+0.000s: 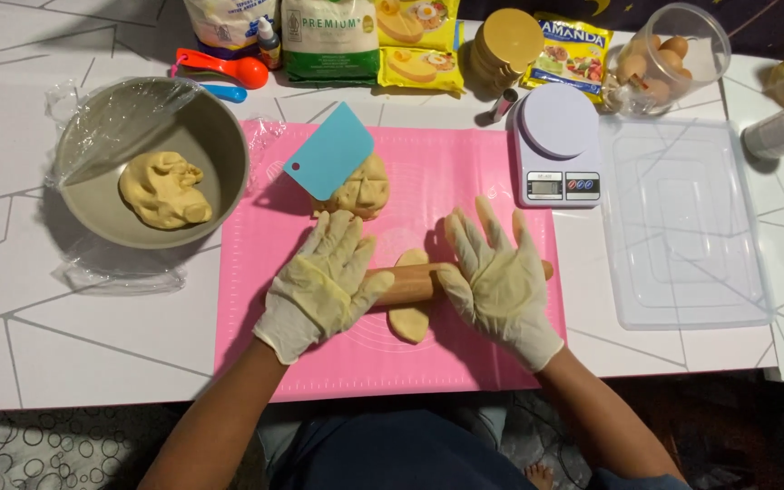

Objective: Cutting dough into portions with a bench scraper, weighing them on a digital scale, and rolling them out with a rolling pin on a silicone mat.

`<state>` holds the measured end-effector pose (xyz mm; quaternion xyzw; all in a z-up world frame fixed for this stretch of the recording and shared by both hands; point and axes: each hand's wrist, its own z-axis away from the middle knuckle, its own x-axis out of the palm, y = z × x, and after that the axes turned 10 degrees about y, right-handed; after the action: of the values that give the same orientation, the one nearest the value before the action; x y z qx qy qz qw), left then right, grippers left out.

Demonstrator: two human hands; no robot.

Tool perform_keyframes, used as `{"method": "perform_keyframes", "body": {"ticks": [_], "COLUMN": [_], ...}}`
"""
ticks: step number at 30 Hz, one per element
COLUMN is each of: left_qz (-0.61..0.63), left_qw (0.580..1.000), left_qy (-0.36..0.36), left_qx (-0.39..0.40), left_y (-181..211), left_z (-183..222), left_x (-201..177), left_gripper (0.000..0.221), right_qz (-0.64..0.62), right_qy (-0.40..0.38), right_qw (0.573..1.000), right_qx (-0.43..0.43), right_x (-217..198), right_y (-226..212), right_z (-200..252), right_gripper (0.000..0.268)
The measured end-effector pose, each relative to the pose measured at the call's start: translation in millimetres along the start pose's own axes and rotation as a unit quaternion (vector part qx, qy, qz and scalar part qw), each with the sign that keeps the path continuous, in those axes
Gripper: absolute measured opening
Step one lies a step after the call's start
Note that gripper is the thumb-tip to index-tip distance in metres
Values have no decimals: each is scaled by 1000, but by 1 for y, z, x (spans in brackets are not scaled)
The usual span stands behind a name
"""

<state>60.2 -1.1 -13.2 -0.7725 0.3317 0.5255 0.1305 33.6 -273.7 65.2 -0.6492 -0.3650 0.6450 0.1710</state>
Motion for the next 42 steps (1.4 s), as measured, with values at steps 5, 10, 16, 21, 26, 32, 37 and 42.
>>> {"method": "perform_keyframes", "body": {"ticks": [5,10,16,21,26,32,37,42], "left_qz": [119,31,25,34,-16,-39,-36,-14], "left_qw": [942,968,998,996,997,996,995,991], "left_qy": [-292,-247,-56,63,48,80,95,132], "left_qx": [-111,-13,-3,-58,-63,-24,-3,-9], "left_y": [21,10,6,28,51,74,81,73], "left_z": [-17,-22,7,30,59,69,80,67], "left_x": [-45,-36,-8,-2,-2,-29,-36,-35], "left_gripper": [72,76,77,58,63,60,59,60], "right_qz": [322,390,372,342,362,358,333,378], "right_qy": [17,8,11,13,38,87,112,107], "right_qw": [944,919,926,938,927,920,923,908], "right_qx": [-66,-59,-59,-45,-88,-136,-157,-147], "right_x": [14,17,17,22,48,39,42,37], "right_y": [24,48,27,18,60,15,11,9], "right_z": [4,-22,10,39,66,87,102,82], "right_gripper": [60,62,62,62,63,62,59,65]}}
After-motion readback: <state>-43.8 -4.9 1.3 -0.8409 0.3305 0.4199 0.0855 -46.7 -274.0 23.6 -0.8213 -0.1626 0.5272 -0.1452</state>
